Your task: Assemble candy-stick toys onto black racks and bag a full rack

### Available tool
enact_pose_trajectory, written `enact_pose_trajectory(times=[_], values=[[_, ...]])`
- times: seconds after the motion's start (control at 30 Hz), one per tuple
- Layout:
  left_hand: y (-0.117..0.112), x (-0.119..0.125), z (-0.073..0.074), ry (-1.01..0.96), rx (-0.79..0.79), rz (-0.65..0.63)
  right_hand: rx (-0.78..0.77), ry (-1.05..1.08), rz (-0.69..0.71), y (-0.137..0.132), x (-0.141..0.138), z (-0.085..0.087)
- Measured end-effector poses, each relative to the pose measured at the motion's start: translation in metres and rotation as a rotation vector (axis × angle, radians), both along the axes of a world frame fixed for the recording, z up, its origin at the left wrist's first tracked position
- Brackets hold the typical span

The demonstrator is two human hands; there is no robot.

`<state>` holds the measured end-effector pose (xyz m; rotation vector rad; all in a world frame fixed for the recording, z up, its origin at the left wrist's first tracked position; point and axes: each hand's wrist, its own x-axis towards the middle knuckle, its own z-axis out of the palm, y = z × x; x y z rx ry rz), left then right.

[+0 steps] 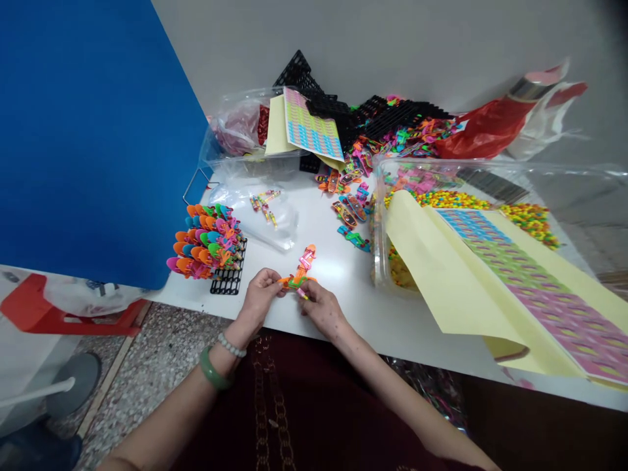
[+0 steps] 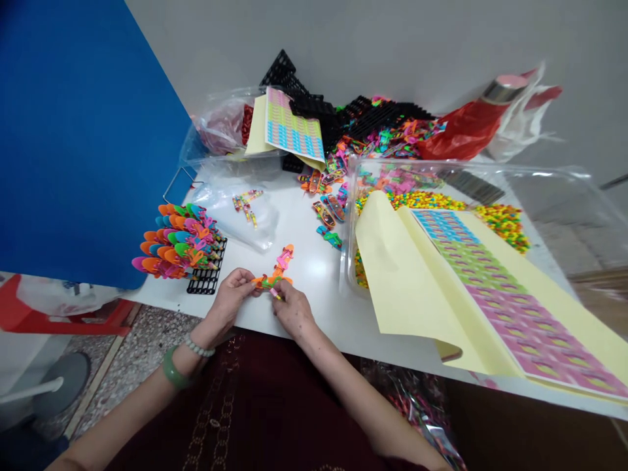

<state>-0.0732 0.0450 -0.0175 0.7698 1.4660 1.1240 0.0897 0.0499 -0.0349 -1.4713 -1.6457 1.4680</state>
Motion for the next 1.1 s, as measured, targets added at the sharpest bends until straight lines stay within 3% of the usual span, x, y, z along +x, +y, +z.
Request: enact_pose_trajectory(times=[0.1,0.17,0.3,0.4,0.53,0.73,0.93,1.1], values=[[0.006,-0.007,0.005,-0.013,-0.014,0.112,0.082,-0.084,0.095,-0.005,0.004,0.005],[0.009,-0.015,0.009,0.019,-0.004,0.124,0.212,-0.16,0.08,-0.003,0.011,0.008],[0.011,-0.028,0.018,0.081,-0.031,-0.053,0.41,-0.135,-0.082,0.012,0.018,0.012],[0.008,-0.029,0.02,0.051,-0.073,-0.197,0.251,0.076,-0.033,0.021,0.007,0.013],[0.002,-0.024,0.017,-0.016,-0.085,-0.202,0.022,0.287,0.004,0.02,-0.014,0.01],[-0.001,-0.022,0.015,-0.026,-0.103,-0.188,0.066,0.199,-0.01,0.016,-0.02,0.003],[0.001,-0.021,0.015,-0.071,-0.088,-0.19,0.208,0.104,0.059,0.014,-0.021,0.01],[-0.002,-0.015,0.007,-0.102,-0.131,-0.151,0.15,0.163,0.004,0.008,-0.024,0.007]])
